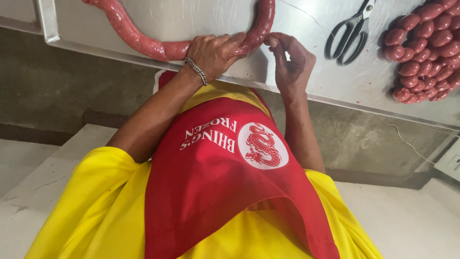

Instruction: The person ties long sausage casings into individual links using white string, occasionally using shears to trim the string, and then gathers and stacks the completed links on a metal tray.

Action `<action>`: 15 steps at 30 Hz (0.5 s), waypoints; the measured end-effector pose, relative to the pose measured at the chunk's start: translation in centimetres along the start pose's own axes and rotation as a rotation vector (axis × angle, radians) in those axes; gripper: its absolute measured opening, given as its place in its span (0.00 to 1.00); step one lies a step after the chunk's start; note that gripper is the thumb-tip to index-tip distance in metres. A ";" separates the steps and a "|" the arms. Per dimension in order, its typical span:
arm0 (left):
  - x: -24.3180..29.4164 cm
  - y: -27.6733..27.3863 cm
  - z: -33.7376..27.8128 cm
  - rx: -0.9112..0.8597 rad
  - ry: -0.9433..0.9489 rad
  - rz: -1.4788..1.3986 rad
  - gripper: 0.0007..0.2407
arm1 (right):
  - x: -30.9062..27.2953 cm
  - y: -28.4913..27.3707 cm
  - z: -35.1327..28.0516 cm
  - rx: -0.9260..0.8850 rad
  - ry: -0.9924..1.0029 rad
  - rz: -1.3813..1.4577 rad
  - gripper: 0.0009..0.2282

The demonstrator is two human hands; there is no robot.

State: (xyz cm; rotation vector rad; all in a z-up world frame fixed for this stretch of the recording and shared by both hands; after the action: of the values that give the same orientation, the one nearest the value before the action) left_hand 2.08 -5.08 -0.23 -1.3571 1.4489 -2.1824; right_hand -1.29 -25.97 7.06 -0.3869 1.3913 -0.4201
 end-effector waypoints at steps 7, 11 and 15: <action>0.3 -0.2 0.2 0.046 0.019 0.020 0.19 | -0.7 0.8 -0.9 -0.040 -0.022 0.004 0.04; 0.7 -0.5 0.1 0.058 0.015 0.004 0.18 | -0.5 1.9 -1.3 -0.074 -0.031 -0.049 0.05; 0.7 -0.8 0.3 0.072 0.034 0.010 0.18 | -0.4 2.1 -1.2 -0.054 -0.054 -0.019 0.04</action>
State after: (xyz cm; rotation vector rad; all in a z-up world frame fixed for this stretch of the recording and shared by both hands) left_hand 2.19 -5.27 0.89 -1.2921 1.3721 -2.2393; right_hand -2.39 -24.01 6.19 -0.4524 1.3498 -0.3855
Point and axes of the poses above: each hand's wrist, its own z-axis towards the middle knuckle, its own y-axis out of the palm, x = y × z, the point moved 2 cm from there along z, towards the middle knuckle, and after that the axes turned 4 degrees about -x, right-handed, at the moved point
